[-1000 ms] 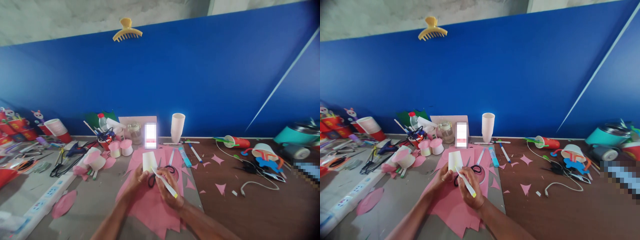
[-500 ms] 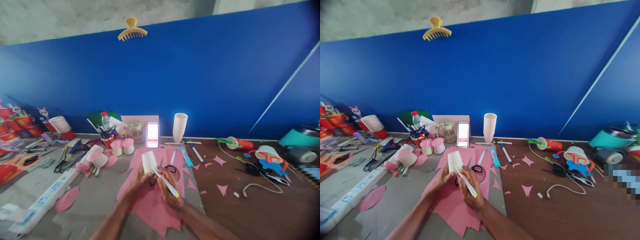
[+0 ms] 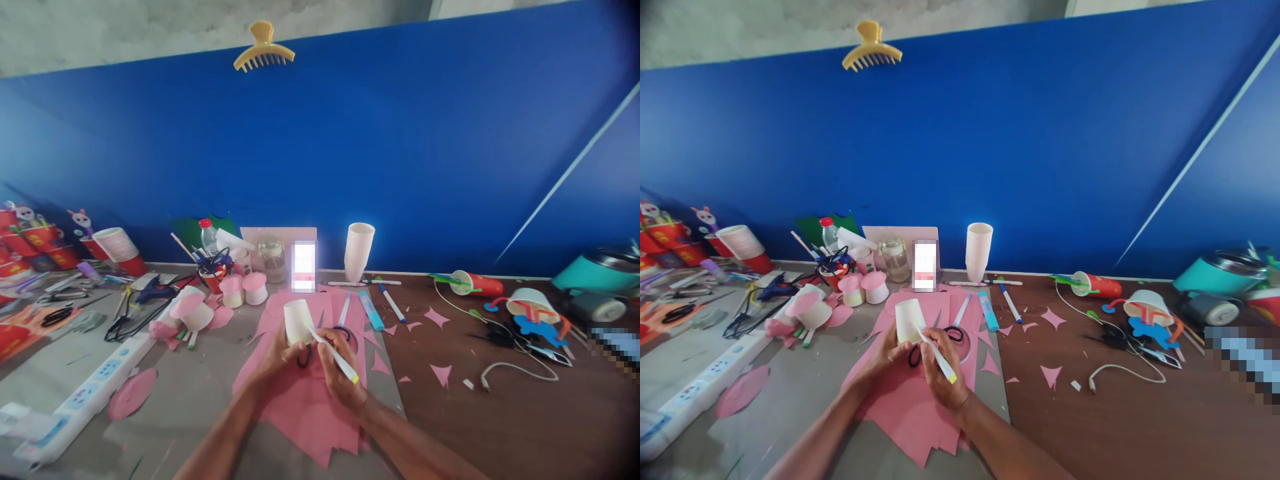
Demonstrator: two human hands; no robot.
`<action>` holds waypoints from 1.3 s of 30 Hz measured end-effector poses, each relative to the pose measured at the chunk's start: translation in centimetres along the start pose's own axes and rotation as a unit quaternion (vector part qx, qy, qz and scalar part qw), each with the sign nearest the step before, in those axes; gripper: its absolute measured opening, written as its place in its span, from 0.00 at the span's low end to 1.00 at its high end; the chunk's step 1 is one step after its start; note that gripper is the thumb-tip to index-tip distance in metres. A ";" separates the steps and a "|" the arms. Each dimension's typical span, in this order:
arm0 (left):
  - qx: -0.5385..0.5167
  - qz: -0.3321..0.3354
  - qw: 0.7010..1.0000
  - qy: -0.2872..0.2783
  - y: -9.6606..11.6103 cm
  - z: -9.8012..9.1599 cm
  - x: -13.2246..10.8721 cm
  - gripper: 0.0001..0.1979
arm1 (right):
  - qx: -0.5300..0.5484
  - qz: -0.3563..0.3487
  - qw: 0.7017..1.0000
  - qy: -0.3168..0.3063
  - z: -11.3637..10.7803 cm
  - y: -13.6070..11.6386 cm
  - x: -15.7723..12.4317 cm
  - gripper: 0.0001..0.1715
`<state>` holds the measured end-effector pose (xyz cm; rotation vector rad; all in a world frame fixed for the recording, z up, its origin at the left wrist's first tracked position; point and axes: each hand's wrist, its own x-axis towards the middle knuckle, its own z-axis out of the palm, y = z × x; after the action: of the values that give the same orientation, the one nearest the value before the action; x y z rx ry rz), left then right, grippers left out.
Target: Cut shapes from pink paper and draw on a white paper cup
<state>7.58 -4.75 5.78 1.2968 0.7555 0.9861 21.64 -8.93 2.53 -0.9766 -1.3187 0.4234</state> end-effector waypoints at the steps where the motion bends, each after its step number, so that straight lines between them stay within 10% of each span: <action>1: -0.003 0.001 1.000 -0.001 0.0 0.0 0.0 0.28 | -0.004 0.001 1.000 -0.002 0.0 0.0 0.0 0.15; 39: -0.027 0.002 1.000 0.004 -0.3 -0.4 0.2 0.31 | 0.014 -0.029 0.999 0.000 0.4 -0.5 -0.6 0.06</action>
<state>7.33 -4.39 5.44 1.2477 0.7277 1.0092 20.95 -9.52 2.51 -0.9130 -1.3336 0.3968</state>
